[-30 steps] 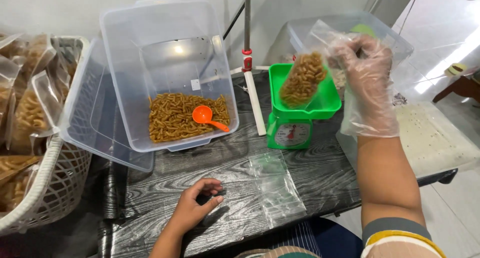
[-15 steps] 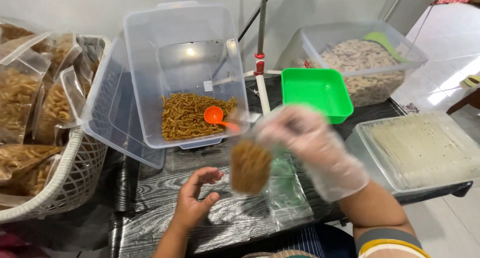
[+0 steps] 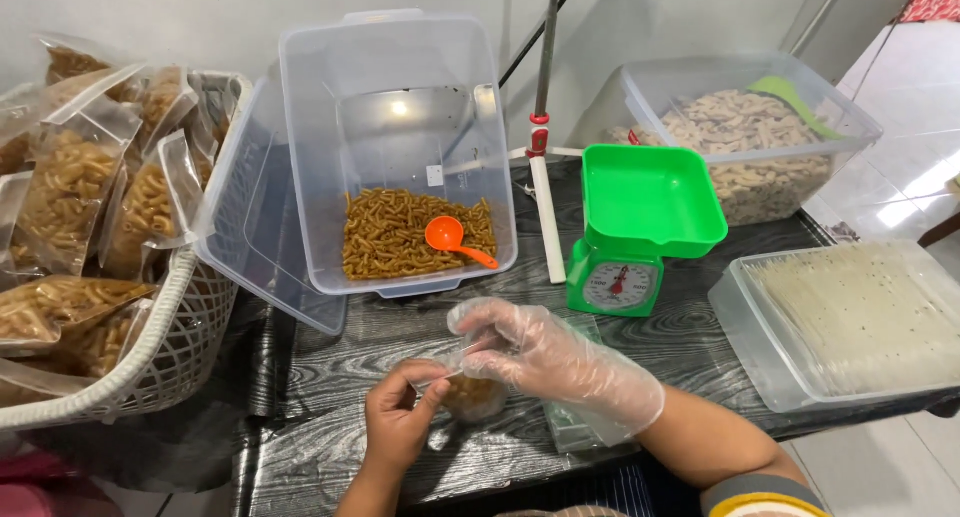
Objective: Packaging dried snacks into small plastic bags using a scoop and a scale for portioning.
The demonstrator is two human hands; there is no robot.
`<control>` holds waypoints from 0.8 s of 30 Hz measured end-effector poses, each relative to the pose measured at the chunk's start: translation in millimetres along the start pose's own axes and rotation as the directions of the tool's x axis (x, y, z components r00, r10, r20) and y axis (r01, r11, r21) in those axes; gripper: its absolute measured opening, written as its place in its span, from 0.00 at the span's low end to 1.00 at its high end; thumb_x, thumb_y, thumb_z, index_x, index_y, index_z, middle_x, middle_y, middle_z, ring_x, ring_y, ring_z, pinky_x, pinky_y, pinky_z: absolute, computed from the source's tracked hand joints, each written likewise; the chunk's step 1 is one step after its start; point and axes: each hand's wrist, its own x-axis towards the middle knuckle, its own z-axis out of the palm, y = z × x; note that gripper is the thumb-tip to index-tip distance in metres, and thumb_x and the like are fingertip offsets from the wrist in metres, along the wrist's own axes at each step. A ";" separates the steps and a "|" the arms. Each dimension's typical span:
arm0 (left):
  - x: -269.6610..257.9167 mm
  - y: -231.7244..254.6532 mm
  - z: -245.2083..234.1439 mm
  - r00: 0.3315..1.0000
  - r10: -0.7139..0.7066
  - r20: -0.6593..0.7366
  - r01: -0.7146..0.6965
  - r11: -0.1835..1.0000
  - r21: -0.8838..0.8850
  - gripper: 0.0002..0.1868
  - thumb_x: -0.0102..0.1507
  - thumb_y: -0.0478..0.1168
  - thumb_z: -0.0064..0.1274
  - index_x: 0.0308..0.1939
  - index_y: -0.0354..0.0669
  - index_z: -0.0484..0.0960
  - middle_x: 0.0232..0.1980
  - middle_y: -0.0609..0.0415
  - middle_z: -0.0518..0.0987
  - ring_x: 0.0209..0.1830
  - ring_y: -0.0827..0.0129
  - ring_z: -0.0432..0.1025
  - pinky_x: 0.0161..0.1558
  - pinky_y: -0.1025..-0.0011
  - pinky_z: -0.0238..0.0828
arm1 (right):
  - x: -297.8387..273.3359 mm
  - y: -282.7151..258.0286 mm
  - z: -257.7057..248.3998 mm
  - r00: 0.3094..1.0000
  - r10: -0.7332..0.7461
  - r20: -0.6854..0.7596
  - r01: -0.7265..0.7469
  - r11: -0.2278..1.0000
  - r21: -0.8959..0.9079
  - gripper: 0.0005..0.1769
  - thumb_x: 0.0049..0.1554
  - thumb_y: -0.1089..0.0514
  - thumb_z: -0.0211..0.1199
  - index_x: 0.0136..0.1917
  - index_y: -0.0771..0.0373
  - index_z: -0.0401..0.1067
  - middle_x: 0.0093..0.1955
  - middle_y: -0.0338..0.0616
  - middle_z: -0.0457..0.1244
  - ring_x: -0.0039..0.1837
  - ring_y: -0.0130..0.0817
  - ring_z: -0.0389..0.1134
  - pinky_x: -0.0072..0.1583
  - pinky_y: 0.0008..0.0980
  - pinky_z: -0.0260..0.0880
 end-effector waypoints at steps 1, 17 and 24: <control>0.4 1.2 2.2 1.000 0.004 -0.017 -0.003 1.000 0.019 0.07 0.61 0.39 0.62 0.39 0.41 0.87 0.40 0.51 0.86 0.44 0.63 0.80 0.49 0.67 0.80 | 1.3 -8.5 -3.8 0.997 -0.068 0.035 0.072 0.989 -0.126 0.14 0.57 0.54 0.69 0.56 0.51 0.73 0.53 0.34 0.71 0.50 0.26 0.75 0.51 0.28 0.78; 5.3 14.4 22.5 0.985 0.157 -0.066 -0.149 0.982 0.114 0.04 0.64 0.37 0.58 0.39 0.40 0.85 0.37 0.53 0.82 0.40 0.66 0.76 0.44 0.71 0.76 | 3.7 8.4 4.8 0.913 -0.393 0.111 0.387 0.749 -0.538 0.14 0.62 0.43 0.61 0.52 0.51 0.78 0.42 0.35 0.69 0.44 0.38 0.72 0.43 0.39 0.71; 3.8 10.9 24.6 0.979 0.179 -0.099 -0.162 0.974 0.159 0.05 0.64 0.38 0.58 0.39 0.40 0.84 0.37 0.53 0.81 0.40 0.65 0.76 0.45 0.70 0.76 | 5.4 21.3 11.0 0.894 -0.441 0.078 0.407 0.727 -0.553 0.11 0.61 0.44 0.64 0.49 0.50 0.78 0.33 0.33 0.58 0.35 0.37 0.63 0.35 0.41 0.60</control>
